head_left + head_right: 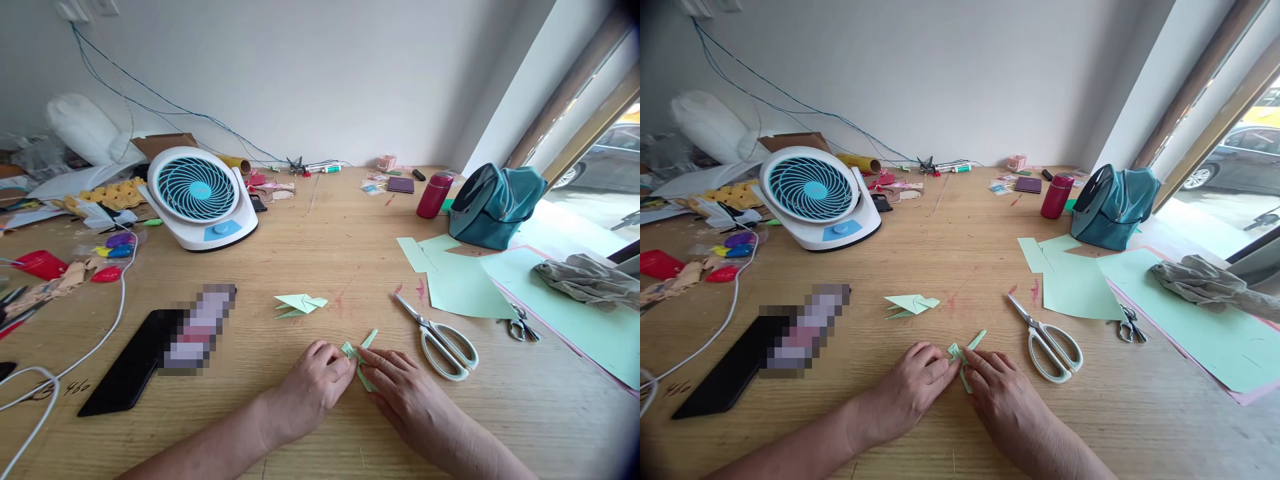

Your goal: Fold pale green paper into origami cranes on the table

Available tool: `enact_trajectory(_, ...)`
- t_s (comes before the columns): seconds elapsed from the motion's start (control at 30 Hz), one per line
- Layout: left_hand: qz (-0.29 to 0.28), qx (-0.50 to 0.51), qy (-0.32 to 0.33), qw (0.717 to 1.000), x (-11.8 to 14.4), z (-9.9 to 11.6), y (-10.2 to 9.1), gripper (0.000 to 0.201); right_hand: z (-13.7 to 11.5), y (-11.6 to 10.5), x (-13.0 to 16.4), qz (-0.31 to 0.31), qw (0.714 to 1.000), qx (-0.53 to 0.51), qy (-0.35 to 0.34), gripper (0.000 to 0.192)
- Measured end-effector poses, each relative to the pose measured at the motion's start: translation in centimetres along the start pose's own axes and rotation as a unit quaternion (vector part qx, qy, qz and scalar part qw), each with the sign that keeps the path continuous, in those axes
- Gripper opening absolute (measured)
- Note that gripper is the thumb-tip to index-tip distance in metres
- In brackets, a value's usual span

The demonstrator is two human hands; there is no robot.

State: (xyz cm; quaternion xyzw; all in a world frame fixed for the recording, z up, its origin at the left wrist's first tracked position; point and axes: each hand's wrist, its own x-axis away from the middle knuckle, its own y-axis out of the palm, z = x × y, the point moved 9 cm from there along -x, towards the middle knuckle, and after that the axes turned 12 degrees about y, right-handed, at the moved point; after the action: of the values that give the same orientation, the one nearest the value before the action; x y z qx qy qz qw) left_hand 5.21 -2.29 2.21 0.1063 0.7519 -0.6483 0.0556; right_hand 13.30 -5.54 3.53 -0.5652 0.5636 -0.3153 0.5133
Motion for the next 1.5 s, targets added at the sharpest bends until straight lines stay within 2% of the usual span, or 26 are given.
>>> enact_trajectory(0.1,0.006,0.016,-0.022,1.0,0.3,-0.2,0.0,0.04,0.2,-0.1,0.0,-0.003,1.0,-0.017,0.003,0.029)
enact_trajectory(0.3,-0.026,0.054,-0.074,0.995,0.1,-0.7,0.2,0.035,0.3,-0.2,0.0,-0.008,1.0,-0.029,0.007,0.026)
enact_trajectory(0.57,-0.03,-0.017,-0.104,0.994,-0.4,0.5,0.5,0.032,0.5,0.2,0.0,-0.012,0.999,-0.049,0.008,0.025)
enact_trajectory(0.83,-0.075,-0.107,-0.2,0.971,-0.9,2.6,2.9,0.049,1.0,0.8,0.1,-0.02,0.998,-0.056,0.012,0.023)
enact_trajectory(0.93,-0.065,-0.11,-0.2,0.971,-1.1,3.2,3.0,0.053,1.0,1.0,0.2,-0.023,0.998,-0.05,0.013,0.024)
enact_trajectory(1.0,-0.079,-0.119,-0.2,0.969,-1.1,3.3,3.1,0.055,1.1,1.0,0.2,-0.025,0.998,-0.048,0.014,0.025)
enact_trajectory(1.07,-0.087,-0.121,-0.221,0.964,-0.9,3.0,3.0,0.055,1.1,0.9,0.2,-0.026,0.998,-0.047,0.014,0.024)
enact_trajectory(1.17,-0.068,-0.106,-0.247,0.961,-0.6,2.6,2.5,0.052,1.0,0.9,0.2,-0.03,0.999,-0.043,0.014,0.023)
enact_trajectory(1.3,-0.047,-0.1,-0.231,0.967,-0.6,2.6,2.2,0.049,1.0,0.9,0.2,-0.034,0.999,-0.037,0.014,0.021)
enact_trajectory(1.5,-0.061,-0.06,-0.238,0.968,-0.3,2.4,2.5,0.058,1.1,1.0,0.3,-0.029,0.999,-0.039,0.008,0.024)
